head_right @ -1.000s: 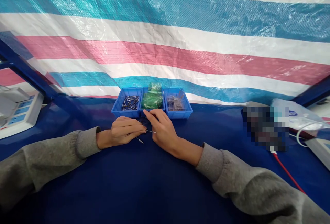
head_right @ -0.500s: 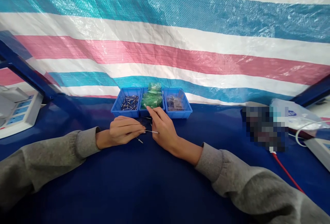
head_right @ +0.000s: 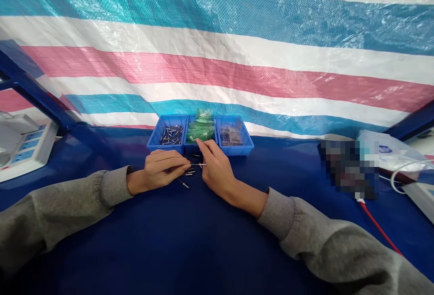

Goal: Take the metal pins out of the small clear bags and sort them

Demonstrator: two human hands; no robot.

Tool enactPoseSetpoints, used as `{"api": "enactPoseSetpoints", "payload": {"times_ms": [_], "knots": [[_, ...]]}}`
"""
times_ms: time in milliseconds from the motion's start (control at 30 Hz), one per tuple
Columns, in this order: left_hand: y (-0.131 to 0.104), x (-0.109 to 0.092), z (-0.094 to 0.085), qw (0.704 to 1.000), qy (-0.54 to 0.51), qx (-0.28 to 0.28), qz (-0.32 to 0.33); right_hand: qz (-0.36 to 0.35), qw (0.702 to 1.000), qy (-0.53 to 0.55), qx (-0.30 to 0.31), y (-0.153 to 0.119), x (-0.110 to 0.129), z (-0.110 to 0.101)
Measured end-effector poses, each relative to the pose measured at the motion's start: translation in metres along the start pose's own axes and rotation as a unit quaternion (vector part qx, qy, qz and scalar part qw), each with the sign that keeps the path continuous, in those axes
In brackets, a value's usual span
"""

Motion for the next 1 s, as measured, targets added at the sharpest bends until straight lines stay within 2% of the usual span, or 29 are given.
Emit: {"api": "enactPoseSetpoints", "payload": {"times_ms": [433,800,1000], "knots": [[-0.005,0.036,-0.011,0.988,0.022,-0.054,-0.141,-0.001,1.0,0.006,-0.007,0.002,0.006,-0.004],[-0.005,0.034,-0.009,0.99,0.005,-0.043,-0.138,0.039,0.995,0.066,-0.058,0.007,0.007,-0.024],[-0.005,0.032,-0.009,0.99,0.002,-0.04,-0.135,0.029,0.995,0.069,-0.073,0.009,0.01,-0.028]]}}
Point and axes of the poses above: each hand's wrist, its own y-axis towards the middle knuckle, its own z-axis out of the palm, x = y × z, the point moved 10 cm from there along y, towards the middle knuckle, and after that the axes turned 8 degrees about -x, right-handed, at the moved point
